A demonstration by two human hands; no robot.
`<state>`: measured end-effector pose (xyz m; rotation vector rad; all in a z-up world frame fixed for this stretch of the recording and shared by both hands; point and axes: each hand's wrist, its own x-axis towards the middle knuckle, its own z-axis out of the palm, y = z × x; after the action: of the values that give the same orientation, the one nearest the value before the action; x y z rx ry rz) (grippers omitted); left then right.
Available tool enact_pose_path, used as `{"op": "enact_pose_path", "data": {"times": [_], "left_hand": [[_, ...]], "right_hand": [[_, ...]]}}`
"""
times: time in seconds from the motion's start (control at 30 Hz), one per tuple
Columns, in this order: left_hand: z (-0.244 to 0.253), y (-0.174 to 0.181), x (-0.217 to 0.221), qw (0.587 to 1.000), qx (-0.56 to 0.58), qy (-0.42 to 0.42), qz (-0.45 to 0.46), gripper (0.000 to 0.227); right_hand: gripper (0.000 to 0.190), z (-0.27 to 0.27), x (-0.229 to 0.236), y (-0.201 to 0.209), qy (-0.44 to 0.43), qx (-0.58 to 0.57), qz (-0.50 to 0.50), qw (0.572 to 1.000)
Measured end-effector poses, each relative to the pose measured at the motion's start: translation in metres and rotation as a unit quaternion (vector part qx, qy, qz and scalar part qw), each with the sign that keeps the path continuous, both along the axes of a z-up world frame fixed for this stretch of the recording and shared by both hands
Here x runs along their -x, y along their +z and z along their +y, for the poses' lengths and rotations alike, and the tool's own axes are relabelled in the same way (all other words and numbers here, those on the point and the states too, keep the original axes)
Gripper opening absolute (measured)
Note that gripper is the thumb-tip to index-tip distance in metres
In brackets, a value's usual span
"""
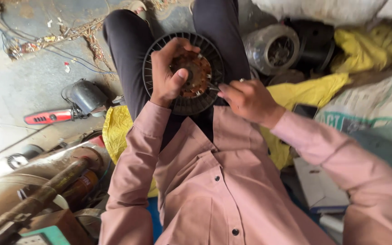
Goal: The person sits on the floor and uses pliers to pull and cut copper windings from a motor stator held on their lap. They repeatedly grip, twist, and cut the wires, removing sections of the coil throughout the clip.
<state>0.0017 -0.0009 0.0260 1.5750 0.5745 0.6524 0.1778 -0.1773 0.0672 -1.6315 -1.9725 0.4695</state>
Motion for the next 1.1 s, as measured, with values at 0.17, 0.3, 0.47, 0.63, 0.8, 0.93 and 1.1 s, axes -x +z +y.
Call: {"op": "enact_pose_path", "data": {"times": [0.17,0.3,0.47,0.63,0.8,0.93,1.1], "left_hand": [[-0.004,-0.011,0.001,0.999,-0.002,0.029,-0.024,0.096],[-0.001,-0.008,0.001,0.998,-0.049,0.023,-0.02,0.09],[-0.002,-0.017,0.001,0.998,-0.049,0.033,-0.027,0.082],[-0.006,-0.023,-0.005,0.997,-0.035,0.034,-0.06,0.076],[-0.008,-0.028,-0.009,0.993,-0.025,0.064,-0.1,0.071],[-0.01,-0.026,-0.005,0.991,-0.017,0.063,-0.116,0.074],[-0.016,-0.014,0.002,0.995,-0.066,0.064,-0.046,0.078]], "right_hand": [[0.013,0.002,0.004,0.008,0.013,0.051,-0.064,0.997],[0.012,0.0,0.009,0.003,-0.032,0.016,-0.026,0.999],[0.025,-0.001,-0.006,-0.004,-0.11,0.266,0.128,0.949],[0.024,0.005,-0.03,-0.004,-0.073,0.476,0.181,0.858],[0.028,0.023,-0.038,0.004,-0.039,0.598,0.313,0.737],[0.029,0.021,-0.038,-0.002,-0.059,0.611,0.284,0.737],[0.032,0.011,-0.029,-0.008,0.004,0.509,0.195,0.838]]}}
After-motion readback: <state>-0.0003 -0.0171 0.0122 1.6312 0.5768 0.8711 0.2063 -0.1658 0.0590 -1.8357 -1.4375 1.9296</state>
